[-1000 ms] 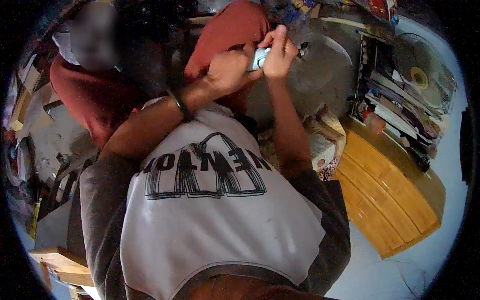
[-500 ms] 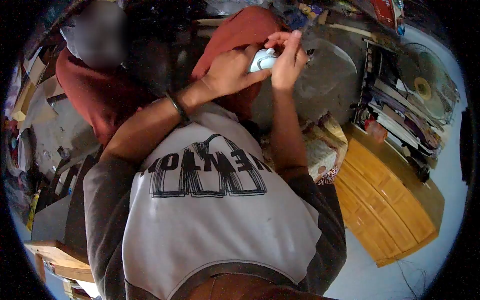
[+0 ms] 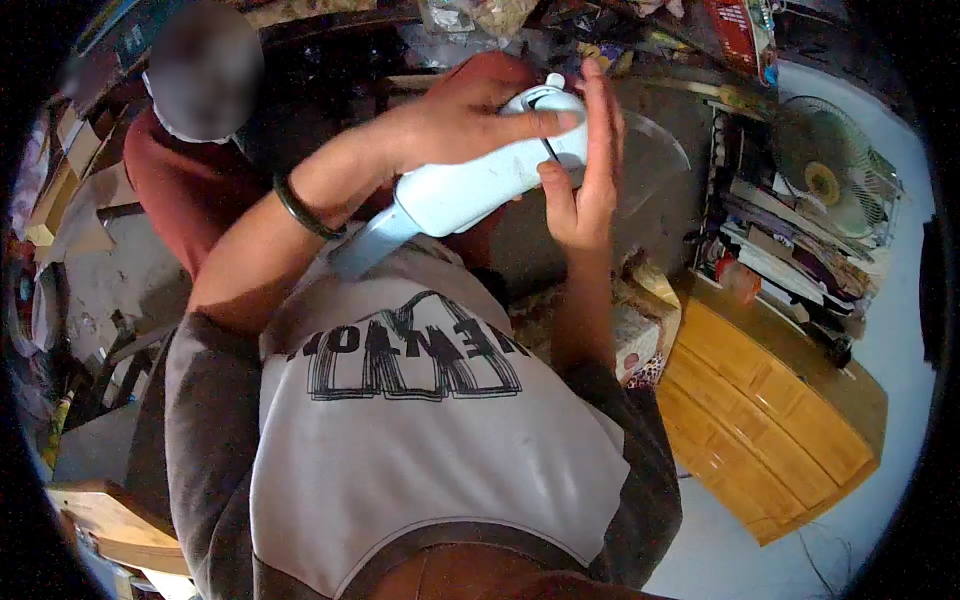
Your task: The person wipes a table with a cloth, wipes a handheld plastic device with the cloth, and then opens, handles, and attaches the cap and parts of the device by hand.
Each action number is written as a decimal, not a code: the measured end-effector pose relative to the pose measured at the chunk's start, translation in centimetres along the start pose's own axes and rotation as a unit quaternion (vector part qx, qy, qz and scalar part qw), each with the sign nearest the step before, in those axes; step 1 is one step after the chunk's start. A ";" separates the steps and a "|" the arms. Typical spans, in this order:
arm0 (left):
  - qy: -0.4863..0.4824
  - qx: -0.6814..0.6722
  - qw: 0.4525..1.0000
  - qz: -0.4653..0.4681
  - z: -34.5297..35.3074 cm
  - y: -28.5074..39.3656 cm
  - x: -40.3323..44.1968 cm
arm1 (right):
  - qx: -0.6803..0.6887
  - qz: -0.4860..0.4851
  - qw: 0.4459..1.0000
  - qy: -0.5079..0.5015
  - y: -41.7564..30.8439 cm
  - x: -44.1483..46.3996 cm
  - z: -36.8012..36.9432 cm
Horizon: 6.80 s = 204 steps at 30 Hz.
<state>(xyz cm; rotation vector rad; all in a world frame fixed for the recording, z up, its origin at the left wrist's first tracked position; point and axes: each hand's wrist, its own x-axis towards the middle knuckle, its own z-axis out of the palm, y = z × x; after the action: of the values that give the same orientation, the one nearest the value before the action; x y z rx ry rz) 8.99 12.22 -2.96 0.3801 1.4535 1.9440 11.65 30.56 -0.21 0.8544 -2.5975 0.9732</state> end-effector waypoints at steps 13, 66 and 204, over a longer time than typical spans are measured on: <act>-0.038 -0.184 0.982 0.022 0.3 -3.7 -4.6 | 0.203 0.182 0.962 -0.026 -2.3 -2.2 1.7; 0.073 -0.026 0.989 0.126 0.7 -3.1 -4.7 | -0.033 0.119 0.990 0.075 -3.1 -0.4 -0.1; 0.164 -0.495 0.850 0.078 4.1 2.1 0.0 | -0.061 0.059 0.973 0.215 -5.4 0.8 -2.0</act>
<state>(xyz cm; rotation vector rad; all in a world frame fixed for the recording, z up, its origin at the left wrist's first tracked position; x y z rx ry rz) 10.69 14.94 0.39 -0.3365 0.4123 2.6693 14.31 28.22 4.44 0.4061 -2.3195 0.8986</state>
